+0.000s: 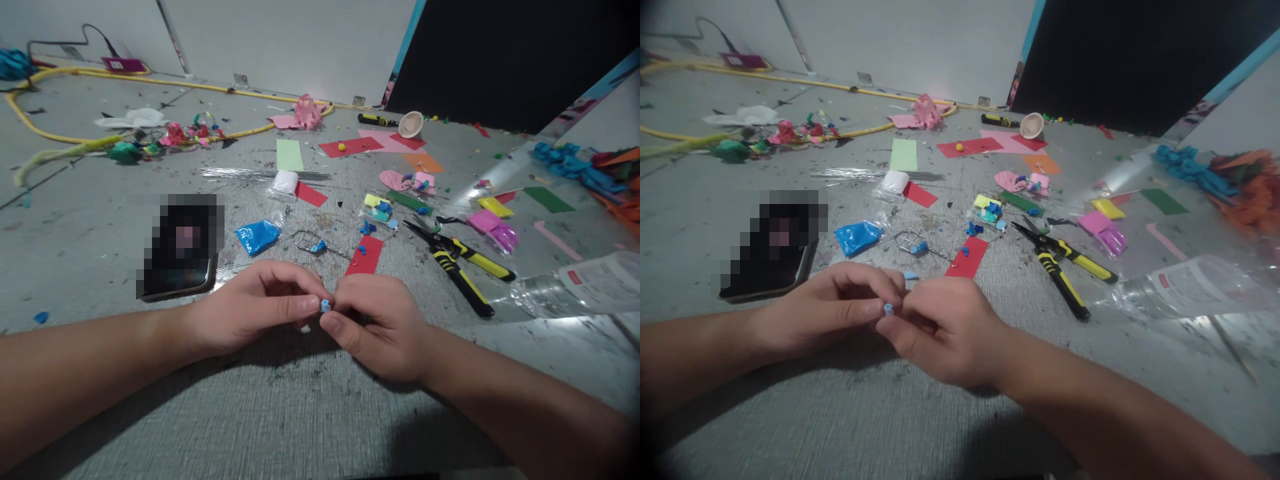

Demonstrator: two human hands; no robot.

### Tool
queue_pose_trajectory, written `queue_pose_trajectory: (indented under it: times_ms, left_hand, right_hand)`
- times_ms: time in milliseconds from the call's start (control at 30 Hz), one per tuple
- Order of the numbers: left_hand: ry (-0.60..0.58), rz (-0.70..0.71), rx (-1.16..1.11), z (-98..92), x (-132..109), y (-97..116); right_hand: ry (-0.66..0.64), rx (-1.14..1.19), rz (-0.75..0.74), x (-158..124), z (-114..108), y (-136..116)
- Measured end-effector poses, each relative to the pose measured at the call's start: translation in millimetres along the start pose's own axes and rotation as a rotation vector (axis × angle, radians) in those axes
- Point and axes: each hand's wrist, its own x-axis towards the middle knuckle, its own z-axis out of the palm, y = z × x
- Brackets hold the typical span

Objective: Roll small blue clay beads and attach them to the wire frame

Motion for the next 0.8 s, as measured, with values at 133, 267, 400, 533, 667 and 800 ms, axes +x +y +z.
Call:
queue_pose_trajectory:
  times_ms: [133,267,400,533,667,800]
  left_hand:
    - [-0.009,0.008,0.006,0.3,-0.3,0.3]
    - [-0.004,0.013,0.034,0.5,-0.4,1.5]
    - [-0.023,0.013,0.043,-0.3,-0.1,2.1]
    - [-0.048,0.01,0.07,-1.5,-0.8,2.0]
    - [-0.072,0.025,0.067,-1.4,-1.2,3.0]
    - [-0.141,0.015,0.067,-1.6,-0.3,5.1]
  right_hand:
    - [0.019,-0.093,-0.026,0.7,0.7,-1.3]
    - [0.042,-0.144,-0.043,0.3,1.8,-1.7]
    - [0.059,-0.168,-0.045,-0.3,2.9,-1.4]
    - [0.082,-0.154,-0.056,0.1,3.3,-0.9]
    - [0.09,-0.122,-0.087,1.0,2.8,-1.3]
    - [0.104,-0.105,-0.112,0.8,3.2,-1.3]
